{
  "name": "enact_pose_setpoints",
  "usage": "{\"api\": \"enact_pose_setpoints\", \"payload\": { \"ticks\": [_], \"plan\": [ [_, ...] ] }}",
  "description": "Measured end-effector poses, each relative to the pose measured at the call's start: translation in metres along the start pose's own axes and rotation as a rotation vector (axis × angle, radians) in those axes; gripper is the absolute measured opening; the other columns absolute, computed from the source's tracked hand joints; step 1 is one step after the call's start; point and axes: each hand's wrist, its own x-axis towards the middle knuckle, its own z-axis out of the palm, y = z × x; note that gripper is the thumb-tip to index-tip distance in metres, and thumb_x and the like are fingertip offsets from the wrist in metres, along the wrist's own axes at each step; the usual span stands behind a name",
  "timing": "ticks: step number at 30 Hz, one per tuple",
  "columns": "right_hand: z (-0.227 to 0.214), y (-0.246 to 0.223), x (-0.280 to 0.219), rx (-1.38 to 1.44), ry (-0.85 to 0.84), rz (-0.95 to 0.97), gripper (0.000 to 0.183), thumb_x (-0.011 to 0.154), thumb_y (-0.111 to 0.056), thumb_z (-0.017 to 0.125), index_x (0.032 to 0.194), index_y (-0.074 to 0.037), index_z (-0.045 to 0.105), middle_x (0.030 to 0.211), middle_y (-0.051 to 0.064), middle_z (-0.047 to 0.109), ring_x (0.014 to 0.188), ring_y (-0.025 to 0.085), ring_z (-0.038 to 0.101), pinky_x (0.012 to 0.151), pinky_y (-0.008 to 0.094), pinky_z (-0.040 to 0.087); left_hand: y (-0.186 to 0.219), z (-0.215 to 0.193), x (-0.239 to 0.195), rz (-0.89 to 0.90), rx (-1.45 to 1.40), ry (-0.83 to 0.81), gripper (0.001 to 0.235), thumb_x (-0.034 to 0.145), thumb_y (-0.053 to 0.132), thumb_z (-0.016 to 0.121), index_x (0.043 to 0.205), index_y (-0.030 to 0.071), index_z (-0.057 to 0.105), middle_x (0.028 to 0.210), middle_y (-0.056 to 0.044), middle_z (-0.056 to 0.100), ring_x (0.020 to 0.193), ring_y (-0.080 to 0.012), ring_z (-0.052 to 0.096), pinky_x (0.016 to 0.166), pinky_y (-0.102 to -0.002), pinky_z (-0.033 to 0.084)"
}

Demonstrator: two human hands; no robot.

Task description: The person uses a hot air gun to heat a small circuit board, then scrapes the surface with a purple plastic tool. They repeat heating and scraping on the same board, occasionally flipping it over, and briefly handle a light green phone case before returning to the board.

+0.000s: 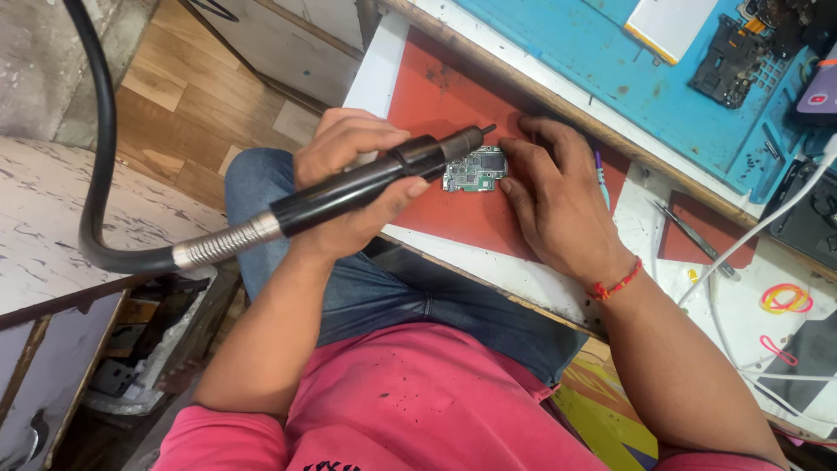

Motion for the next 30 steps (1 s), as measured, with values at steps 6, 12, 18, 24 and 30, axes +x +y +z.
{"api": "enact_pose_setpoints", "payload": {
  "ticks": [6, 12, 18, 24, 30],
  "plan": [
    [0.000, 0.000, 0.001, 0.021, 0.006, -0.014, 0.043, 0.092, -0.007, 0.074, 0.133, 0.001, 0.062, 0.142, 0.022, 0.053, 0.132, 0.041, 0.051, 0.112, 0.048, 0.043, 0.003, -0.006, 0.005, 0.078, -0.087, -0.132, 0.037, 0.084, 0.028, 0.088, 0.107, 0.006, 0.071, 0.103, -0.007, 0.074, 0.102, -0.0213, 0.068, 0.090, -0.032, 0.056],
    [0.001, -0.001, 0.000, 0.029, 0.006, 0.001, 0.044, 0.092, -0.006, 0.074, 0.134, 0.001, 0.062, 0.142, 0.021, 0.054, 0.132, 0.040, 0.052, 0.112, 0.047, 0.044, 0.002, -0.001, 0.000, 0.024, 0.002, 0.088, 0.034, 0.095, 0.031, 0.084, 0.108, 0.003, 0.069, 0.105, -0.008, 0.074, 0.104, -0.0226, 0.069, 0.095, -0.032, 0.057],
    [-0.001, -0.003, 0.001, 0.041, 0.011, 0.016, 0.041, 0.093, -0.005, 0.072, 0.132, 0.002, 0.062, 0.141, 0.021, 0.054, 0.132, 0.041, 0.052, 0.111, 0.046, 0.044, 0.005, -0.002, -0.001, 0.041, 0.030, 0.067, 0.033, 0.093, 0.031, 0.084, 0.103, 0.004, 0.069, 0.099, -0.009, 0.075, 0.096, -0.0226, 0.070, 0.093, -0.034, 0.055],
    [-0.001, -0.004, 0.002, 0.059, 0.019, 0.056, 0.038, 0.094, -0.005, 0.070, 0.131, 0.002, 0.063, 0.139, 0.021, 0.055, 0.129, 0.040, 0.055, 0.108, 0.045, 0.046, 0.007, -0.003, 0.002, 0.076, 0.022, 0.073, 0.029, 0.092, 0.028, 0.080, 0.099, 0.003, 0.069, 0.095, -0.009, 0.073, 0.091, -0.0227, 0.071, 0.090, -0.035, 0.055],
    [-0.003, -0.004, 0.007, 0.046, 0.020, 0.038, 0.040, 0.091, -0.007, 0.071, 0.130, 0.000, 0.064, 0.138, 0.022, 0.054, 0.126, 0.042, 0.054, 0.106, 0.046, 0.047, 0.012, -0.004, 0.009, 0.103, -0.054, 0.014, 0.032, 0.089, 0.030, 0.080, 0.099, 0.003, 0.068, 0.096, -0.011, 0.072, 0.097, -0.0260, 0.071, 0.088, -0.034, 0.056]
  ]
}}
